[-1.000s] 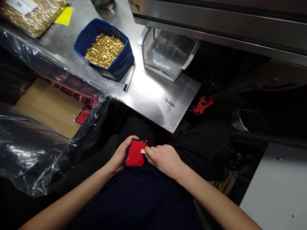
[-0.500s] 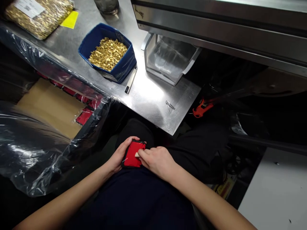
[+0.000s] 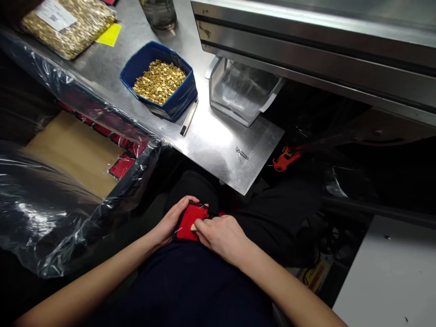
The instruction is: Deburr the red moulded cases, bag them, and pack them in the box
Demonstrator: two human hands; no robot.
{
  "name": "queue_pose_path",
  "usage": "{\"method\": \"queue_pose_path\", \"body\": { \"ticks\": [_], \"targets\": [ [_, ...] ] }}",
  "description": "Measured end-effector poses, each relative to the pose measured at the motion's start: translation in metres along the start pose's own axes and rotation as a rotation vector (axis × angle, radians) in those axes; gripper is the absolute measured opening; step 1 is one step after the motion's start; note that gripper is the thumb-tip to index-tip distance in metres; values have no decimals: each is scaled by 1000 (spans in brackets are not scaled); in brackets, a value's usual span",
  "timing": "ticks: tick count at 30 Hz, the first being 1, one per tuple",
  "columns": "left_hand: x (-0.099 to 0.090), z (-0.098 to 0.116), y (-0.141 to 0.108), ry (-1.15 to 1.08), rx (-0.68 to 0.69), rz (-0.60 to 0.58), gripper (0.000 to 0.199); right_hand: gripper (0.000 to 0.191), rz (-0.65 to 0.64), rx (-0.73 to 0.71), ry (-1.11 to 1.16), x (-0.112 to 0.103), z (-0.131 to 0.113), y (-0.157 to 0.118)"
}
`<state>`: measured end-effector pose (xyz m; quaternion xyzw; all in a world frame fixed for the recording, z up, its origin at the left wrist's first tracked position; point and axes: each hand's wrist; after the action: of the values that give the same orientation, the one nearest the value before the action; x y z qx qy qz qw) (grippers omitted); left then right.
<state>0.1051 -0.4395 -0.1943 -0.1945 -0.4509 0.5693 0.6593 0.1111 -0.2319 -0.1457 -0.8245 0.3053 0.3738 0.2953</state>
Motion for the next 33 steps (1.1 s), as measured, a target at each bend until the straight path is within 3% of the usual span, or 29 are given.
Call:
{"method": "queue_pose_path", "body": {
  "ticks": [6, 17, 33],
  "targets": [
    [-1, 3, 1, -10, -6, -41, 39, 13, -40, 37, 42, -2, 3, -8],
    [0, 1, 5, -21, -31, -10, 41, 18, 1, 137, 48, 2, 5, -10],
    [5, 4, 3, -88, -83, 69, 50, 30, 42, 122, -8, -3, 0, 5]
  ]
}}
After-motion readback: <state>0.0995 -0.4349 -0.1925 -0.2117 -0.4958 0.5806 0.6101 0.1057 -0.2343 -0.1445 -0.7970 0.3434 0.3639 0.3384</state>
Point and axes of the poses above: each hand's wrist, its own y-axis towards the middle knuckle, its own x-axis out of the palm, z = x × y, and after that the axes turned 4 degrees about z, right-handed
